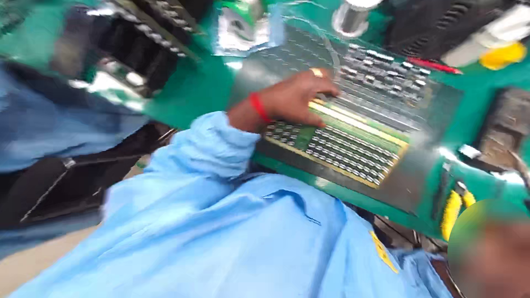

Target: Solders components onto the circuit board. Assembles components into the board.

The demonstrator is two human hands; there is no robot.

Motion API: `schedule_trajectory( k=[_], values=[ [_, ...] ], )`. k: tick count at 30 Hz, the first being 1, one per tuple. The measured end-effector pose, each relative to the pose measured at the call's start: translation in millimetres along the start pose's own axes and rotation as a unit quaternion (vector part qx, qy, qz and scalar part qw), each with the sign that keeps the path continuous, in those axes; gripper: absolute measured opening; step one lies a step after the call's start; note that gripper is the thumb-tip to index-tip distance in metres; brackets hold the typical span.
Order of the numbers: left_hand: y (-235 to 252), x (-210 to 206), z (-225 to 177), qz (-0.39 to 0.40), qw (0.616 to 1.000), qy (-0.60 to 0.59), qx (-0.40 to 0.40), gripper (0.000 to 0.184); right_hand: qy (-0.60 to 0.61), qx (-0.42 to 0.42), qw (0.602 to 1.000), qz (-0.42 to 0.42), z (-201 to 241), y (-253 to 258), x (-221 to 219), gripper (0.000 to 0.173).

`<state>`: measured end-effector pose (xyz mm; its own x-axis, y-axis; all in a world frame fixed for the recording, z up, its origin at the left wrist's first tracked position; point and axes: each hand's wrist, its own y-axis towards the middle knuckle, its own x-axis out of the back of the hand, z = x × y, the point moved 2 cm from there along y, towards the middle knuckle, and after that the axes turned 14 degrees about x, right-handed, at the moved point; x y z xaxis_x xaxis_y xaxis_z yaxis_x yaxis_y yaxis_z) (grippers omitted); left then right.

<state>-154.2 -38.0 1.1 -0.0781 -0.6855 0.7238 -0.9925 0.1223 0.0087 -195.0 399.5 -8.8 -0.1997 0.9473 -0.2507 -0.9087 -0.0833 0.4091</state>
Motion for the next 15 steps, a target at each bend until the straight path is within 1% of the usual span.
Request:
schedule_trajectory(
  k=[2,3,5,7,11,13,15],
  values=[
    [-6.0,4.6,9.5,-0.010,1.000,0.007,0.018,0.056,-0.093,0.074,0.992,-0.038,6.7,2.4,3.1,0.018],
    [-8.4,7.1,12.1,-0.011,0.999,0.010,0.036,0.056,-0.133,0.096,0.985,-0.049,12.2,4.6,3.8,0.017],
    [-12.4,9.9,14.3,-0.012,0.998,0.003,0.069,0.058,-0.195,0.129,0.970,-0.073,24.1,10.5,5.5,0.018],
    [-13.7,8.7,15.3,-0.013,0.996,0.001,0.083,0.058,-0.252,0.152,0.952,-0.086,37.2,18.1,5.9,0.018],
    [-13.5,7.8,19.2,-0.016,0.997,-0.004,0.081,0.058,-0.359,0.180,0.915,-0.046,53.6,50.8,0.6,0.016],
    [-15.3,6.9,17.1,-0.024,0.997,-0.001,0.075,0.056,-0.398,0.183,0.899,-0.014,51.5,74.2,-4.1,0.013],
    [-16.7,6.7,16.9,-0.035,0.997,-0.002,0.062,0.054,-0.426,0.159,0.891,0.023,42.4,97.0,-7.2,0.014]
  ],
)
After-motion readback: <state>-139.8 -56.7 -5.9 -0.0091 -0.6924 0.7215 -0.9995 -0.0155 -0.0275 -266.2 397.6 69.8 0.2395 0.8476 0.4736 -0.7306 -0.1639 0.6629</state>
